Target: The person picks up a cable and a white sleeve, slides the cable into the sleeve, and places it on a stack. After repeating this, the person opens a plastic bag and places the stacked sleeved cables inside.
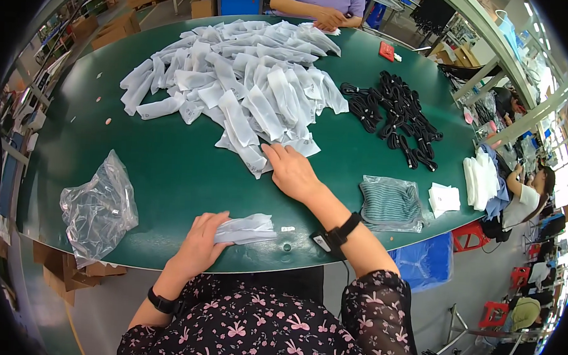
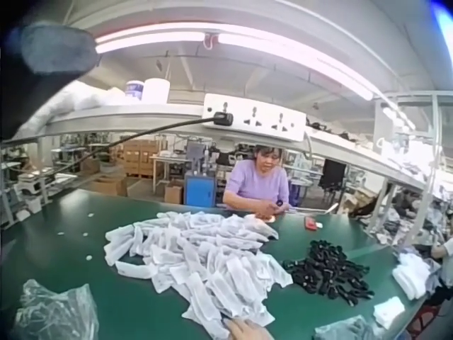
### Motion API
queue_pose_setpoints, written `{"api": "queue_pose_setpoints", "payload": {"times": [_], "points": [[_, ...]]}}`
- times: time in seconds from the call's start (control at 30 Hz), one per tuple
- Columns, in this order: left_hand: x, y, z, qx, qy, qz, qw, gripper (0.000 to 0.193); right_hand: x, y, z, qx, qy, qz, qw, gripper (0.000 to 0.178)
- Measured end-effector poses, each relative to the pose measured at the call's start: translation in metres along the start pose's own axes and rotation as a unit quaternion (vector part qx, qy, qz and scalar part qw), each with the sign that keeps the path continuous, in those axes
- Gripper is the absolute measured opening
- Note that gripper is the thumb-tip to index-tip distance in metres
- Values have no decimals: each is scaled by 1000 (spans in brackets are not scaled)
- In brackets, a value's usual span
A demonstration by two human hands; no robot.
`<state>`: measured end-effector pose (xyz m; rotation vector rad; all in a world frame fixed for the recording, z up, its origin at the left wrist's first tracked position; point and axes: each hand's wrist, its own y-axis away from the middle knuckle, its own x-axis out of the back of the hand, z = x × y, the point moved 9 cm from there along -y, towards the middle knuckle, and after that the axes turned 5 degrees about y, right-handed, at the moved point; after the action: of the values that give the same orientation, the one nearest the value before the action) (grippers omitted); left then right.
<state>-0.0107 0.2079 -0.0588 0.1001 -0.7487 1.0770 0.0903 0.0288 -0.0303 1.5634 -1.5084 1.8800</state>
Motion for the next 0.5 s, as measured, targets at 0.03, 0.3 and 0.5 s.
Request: {"api": "queue_pose_setpoints", "payload": {"times": [0.03, 0.3, 0.5], "points": [[1, 1, 0, 3, -1, 2, 1000, 45, -2, -1, 1, 2, -3, 0, 1000, 27], [-1, 6, 5, -47, -36, -27, 998, 55, 59, 3, 2, -75, -207, 32, 975, 26], [1, -2, 5, -72, -5, -18, 997, 55, 26, 56, 21, -243, -444, 50, 861, 29]]}}
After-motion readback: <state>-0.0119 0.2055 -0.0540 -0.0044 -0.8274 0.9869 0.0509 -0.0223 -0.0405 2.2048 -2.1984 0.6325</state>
